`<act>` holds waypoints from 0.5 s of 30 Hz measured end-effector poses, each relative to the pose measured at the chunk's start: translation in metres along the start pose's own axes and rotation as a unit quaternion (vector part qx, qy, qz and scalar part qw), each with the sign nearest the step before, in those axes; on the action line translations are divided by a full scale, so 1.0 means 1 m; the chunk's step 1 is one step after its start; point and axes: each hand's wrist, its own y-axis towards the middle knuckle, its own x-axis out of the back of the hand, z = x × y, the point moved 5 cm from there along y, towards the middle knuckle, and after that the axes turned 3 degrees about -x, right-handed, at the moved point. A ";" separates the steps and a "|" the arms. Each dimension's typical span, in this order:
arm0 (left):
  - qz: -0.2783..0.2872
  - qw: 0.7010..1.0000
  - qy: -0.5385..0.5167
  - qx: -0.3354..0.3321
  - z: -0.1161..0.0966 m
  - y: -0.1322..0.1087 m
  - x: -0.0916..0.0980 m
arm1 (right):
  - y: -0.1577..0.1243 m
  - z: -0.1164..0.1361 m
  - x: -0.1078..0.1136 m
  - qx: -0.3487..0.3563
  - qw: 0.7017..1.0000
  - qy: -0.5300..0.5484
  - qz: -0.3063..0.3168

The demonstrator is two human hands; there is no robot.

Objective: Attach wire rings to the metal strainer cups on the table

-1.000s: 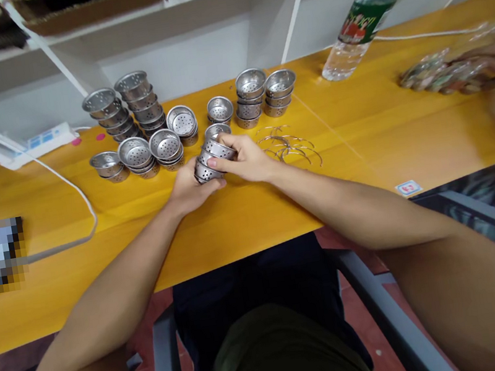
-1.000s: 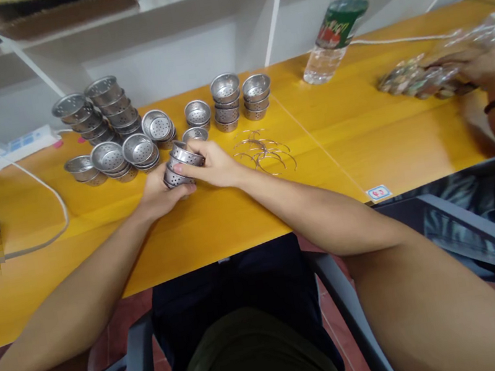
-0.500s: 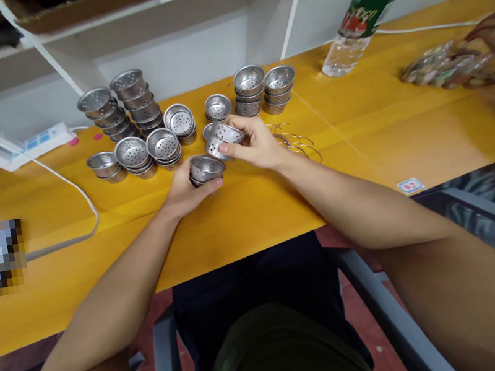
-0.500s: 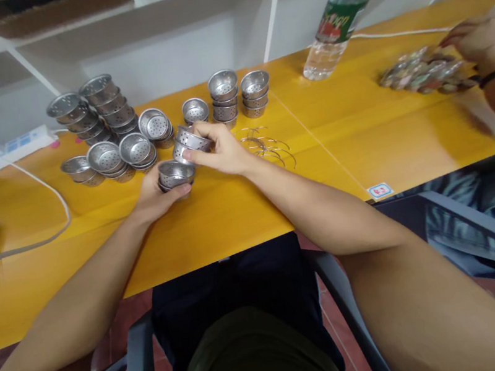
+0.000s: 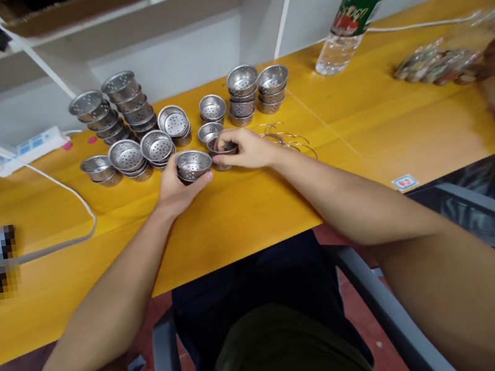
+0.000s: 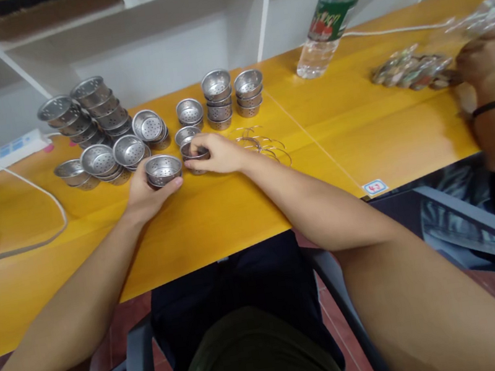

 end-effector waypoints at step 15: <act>-0.005 0.998 0.024 -0.057 0.019 0.004 0.001 | 0.011 -0.028 -0.003 -0.032 0.995 -0.084 -0.044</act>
